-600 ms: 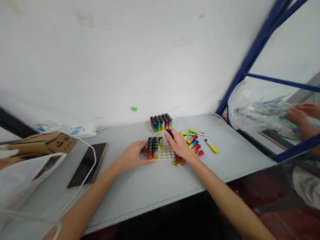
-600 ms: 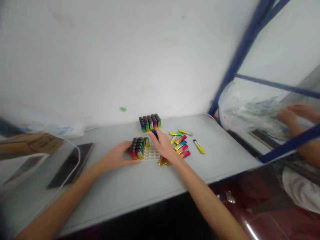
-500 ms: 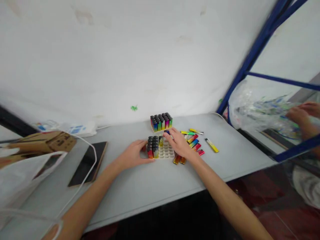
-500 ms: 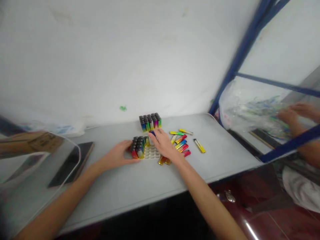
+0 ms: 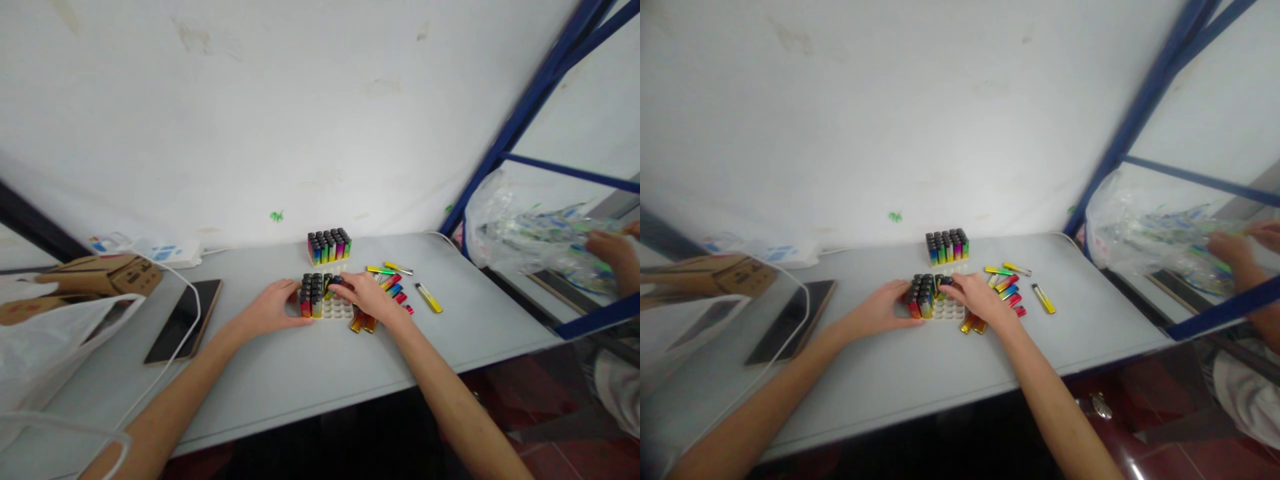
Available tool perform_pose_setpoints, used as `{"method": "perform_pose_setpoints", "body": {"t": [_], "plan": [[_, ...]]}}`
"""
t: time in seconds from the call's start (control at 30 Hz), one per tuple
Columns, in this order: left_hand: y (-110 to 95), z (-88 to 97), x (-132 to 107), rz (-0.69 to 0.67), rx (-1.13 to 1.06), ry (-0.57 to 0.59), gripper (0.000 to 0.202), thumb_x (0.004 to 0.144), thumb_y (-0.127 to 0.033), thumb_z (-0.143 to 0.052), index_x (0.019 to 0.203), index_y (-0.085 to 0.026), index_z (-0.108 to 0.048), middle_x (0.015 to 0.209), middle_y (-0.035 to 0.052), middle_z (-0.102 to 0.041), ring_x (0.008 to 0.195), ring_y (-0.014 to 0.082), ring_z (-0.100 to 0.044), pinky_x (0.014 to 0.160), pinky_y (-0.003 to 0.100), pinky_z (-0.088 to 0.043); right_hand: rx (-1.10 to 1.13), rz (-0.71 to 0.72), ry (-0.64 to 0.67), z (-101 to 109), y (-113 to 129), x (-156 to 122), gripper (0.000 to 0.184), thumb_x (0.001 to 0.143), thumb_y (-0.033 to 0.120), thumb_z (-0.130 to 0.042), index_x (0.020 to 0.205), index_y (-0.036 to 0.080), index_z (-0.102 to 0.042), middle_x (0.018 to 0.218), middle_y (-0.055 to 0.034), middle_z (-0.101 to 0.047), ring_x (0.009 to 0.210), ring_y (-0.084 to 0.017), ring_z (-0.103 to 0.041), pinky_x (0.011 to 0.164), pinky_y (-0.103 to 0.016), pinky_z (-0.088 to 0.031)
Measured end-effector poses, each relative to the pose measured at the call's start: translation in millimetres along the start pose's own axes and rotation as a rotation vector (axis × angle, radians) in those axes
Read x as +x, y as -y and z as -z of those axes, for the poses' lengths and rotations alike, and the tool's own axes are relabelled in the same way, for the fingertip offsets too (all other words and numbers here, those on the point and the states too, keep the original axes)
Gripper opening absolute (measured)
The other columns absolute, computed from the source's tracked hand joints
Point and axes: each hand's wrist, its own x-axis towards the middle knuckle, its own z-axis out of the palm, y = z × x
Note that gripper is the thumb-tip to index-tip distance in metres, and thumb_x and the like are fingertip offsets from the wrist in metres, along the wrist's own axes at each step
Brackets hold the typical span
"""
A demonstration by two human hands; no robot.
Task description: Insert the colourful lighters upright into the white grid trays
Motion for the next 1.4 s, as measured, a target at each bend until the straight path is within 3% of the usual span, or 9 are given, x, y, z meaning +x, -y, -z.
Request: {"method": "perform_pose_setpoints", "body": {"t": [0.2,0.33,0.47,0.6,0.83,0.93,1.13,1.3,1.4], "plan": [[1.8,-1.0,-0.6,-0.024,-0.023,-0.005,0.054,0.075,-0.065,-0.079,0.098,-0.018,-0.066,0.095,0.0072,-0.068,0.088,0.0279,-0.063,0.081,0.037,-0.05,-0.244,0.008,0.027,-5.6,7.0,5.8,0.032,0.105,0.046,-0.057,0.092,0.018,-0.067,0.081,-0.0075,-0.071,0.068,-0.018,-0.06,0.064,-0.029,-0.033],[5.3,-2.4,-0.5,-0.033,-0.028,-0.017,0.052,0.075,-0.066,-0.078,0.096,-0.019,-0.067,0.092,0.0055,-0.067,0.085,0.027,-0.063,0.08,0.036,-0.049,-0.145,-0.02,0.031,-5.0,7.2,7.7,0.035,0.101,0.05,-0.063,0.086,0.019,-0.068,0.076,-0.004,-0.071,0.065,-0.016,-0.059,0.063,-0.027,-0.033],[7.3,-3.2,1.0,-0.048,-0.021,-0.014,0.054,0.076,-0.069,-0.075,0.095,-0.019,-0.067,0.092,0.0062,-0.067,0.084,0.0269,-0.063,0.079,0.036,-0.05,0.035,-0.069,-0.042,18.0,-18.4,-2.4,0.037,0.102,0.049,-0.06,0.084,0.019,-0.07,0.072,0.0005,-0.07,0.063,-0.014,-0.059,0.064,-0.026,-0.038],[6.0,-2.0,1.6,-0.035,-0.027,-0.021,0.054,0.075,-0.071,-0.075,0.091,-0.02,-0.067,0.092,0.0066,-0.067,0.085,0.0276,-0.064,0.078,0.036,-0.05,-0.024,-0.158,-0.185,50.9,-59.9,-23.5,0.018,0.102,0.03,-0.061,0.098,0.018,-0.074,0.091,-0.0043,-0.077,0.08,-0.018,-0.068,0.075,-0.027,-0.047],[0.8,1.8,1.7,-0.008,-0.028,0.005,0.052,0.076,-0.069,-0.074,0.09,-0.019,-0.065,0.095,0.0081,-0.067,0.087,0.028,-0.063,0.08,0.037,-0.051,-0.161,-0.139,0.009,74.3,-98.0,-53.8,0.018,0.095,0.016,-0.063,0.105,0.02,-0.078,0.107,-0.0107,-0.075,0.099,-0.023,-0.069,0.095,-0.037,-0.052],[0.3,2.0,2.0,-0.01,-0.033,0.005,0.053,0.075,-0.069,-0.075,0.09,-0.02,-0.065,0.094,0.0078,-0.068,0.086,0.0278,-0.063,0.08,0.037,-0.051,-0.135,-0.107,0.054,75.5,-99.8,-56.4,0.021,0.094,0.012,-0.062,0.104,0.02,-0.079,0.108,-0.0109,-0.074,0.105,-0.024,-0.068,0.101,-0.04,-0.051],[1.7,1.0,2.2,-0.026,-0.027,0.005,0.053,0.076,-0.071,-0.072,0.088,-0.02,-0.064,0.092,0.0077,-0.067,0.084,0.0276,-0.062,0.078,0.037,-0.05,-0.016,-0.193,-0.007,81.1,-95.8,-70.7,0.02,0.093,0.019,-0.065,0.11,0.02,-0.076,0.114,-0.011,-0.072,0.096,-0.022,-0.07,0.088,-0.038,-0.058],[2.7,0.4,2.2,-0.029,-0.019,0.016,0.053,0.078,-0.07,-0.072,0.092,-0.02,-0.064,0.093,0.0079,-0.066,0.086,0.0275,-0.062,0.08,0.037,-0.05,-0.011,-0.162,0.105,84.7,-90.5,-79.3,0.022,0.09,0.017,-0.067,0.108,0.023,-0.079,0.112,-0.0094,-0.076,0.109,-0.026,-0.069,0.104,-0.045,-0.051],[3.7,0.1,2.3,-0.027,-0.009,0.012,0.054,0.077,-0.071,-0.073,0.09,-0.02,-0.063,0.093,0.0079,-0.067,0.085,0.0277,-0.062,0.079,0.037,-0.05,-0.007,-0.186,0.151,89.0,-91.2,-78.0,0.021,0.088,0.02,-0.071,0.107,0.022,-0.079,0.11,-0.0097,-0.076,0.106,-0.027,-0.069,0.103,-0.046,-0.051]]}}
